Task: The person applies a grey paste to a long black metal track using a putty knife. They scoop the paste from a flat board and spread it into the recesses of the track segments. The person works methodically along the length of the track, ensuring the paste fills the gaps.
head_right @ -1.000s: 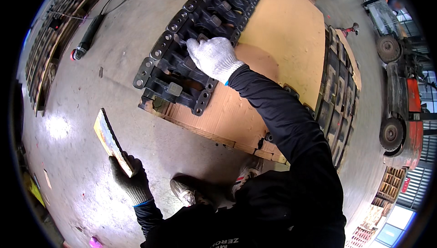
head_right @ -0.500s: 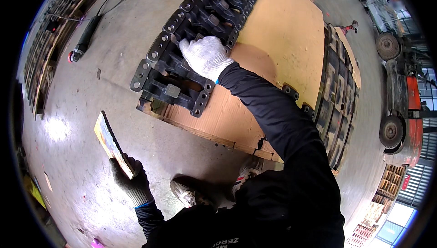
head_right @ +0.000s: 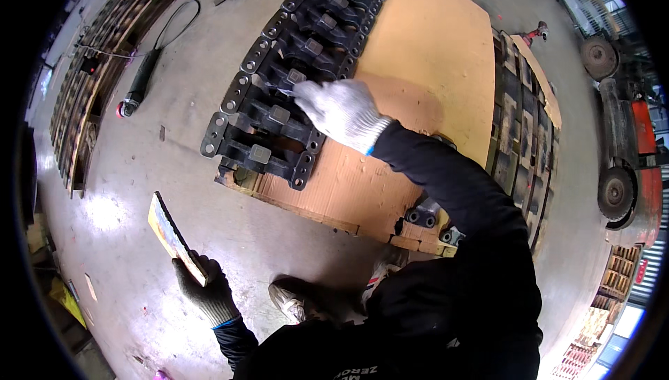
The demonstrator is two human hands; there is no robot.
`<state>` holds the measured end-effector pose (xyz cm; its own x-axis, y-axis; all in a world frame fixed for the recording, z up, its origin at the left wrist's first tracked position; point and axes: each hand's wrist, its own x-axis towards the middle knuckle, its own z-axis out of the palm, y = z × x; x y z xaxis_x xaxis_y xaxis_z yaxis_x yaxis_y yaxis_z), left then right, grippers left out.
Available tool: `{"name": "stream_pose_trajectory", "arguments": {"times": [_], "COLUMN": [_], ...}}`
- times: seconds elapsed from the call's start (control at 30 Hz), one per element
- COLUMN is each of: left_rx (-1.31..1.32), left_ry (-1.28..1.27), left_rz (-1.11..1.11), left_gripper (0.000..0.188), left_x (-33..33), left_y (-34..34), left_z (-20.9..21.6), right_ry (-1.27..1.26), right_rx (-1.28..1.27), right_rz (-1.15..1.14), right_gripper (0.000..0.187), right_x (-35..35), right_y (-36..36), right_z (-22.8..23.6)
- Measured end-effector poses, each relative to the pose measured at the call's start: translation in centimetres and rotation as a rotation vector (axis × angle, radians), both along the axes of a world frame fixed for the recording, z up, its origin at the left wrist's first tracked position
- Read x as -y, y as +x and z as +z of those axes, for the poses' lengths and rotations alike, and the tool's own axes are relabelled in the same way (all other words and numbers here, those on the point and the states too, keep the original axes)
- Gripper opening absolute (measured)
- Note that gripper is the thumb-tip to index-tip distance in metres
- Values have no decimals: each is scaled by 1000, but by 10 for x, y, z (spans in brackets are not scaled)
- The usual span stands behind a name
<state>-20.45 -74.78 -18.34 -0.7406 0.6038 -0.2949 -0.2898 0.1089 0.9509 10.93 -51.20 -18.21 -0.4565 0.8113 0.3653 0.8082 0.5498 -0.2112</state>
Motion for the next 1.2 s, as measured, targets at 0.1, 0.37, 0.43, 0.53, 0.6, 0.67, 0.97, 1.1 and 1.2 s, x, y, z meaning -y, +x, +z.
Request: {"name": "stream_pose_trajectory", "arguments": {"times": [0.1,0.37,0.43,0.53,0.6,0.67,0.97,1.1,1.2], "left_rx": [-603,-1073,-927,-692,-602,-236,154,-150,-301], "left_ry": [-77,-213,-127,-19,60,112,161,110,20], "left_rz": [-193,-301,-240,-134,-53,-23,21,-83,-185], "left_gripper": [23,55,46,32,32,32,30,21,17], "left_x": [13,8,0,-14,-32,-46,-84,-88,-95], "left_y": [-10,1,6,9,25,39,71,63,62], "left_z": [-25,19,35,63,82,95,109,93,99], "right_ry": [-36,-383,-456,-525,-500,-539,-642,-708,-737], "right_rx": [-30,-676,-835,-988,-1063,-1125,-1261,-1260,-1258], "right_rz": [-59,-193,-194,-231,-242,-303,-457,-448,-448], "right_gripper": [25,22,21,15,12,9,18,20,19], "right_x": [19,61,62,64,61,64,72,72,68], "right_y": [35,102,117,135,148,160,197,197,192], "right_z": [15,9,12,20,17,27,27,25,27]}}
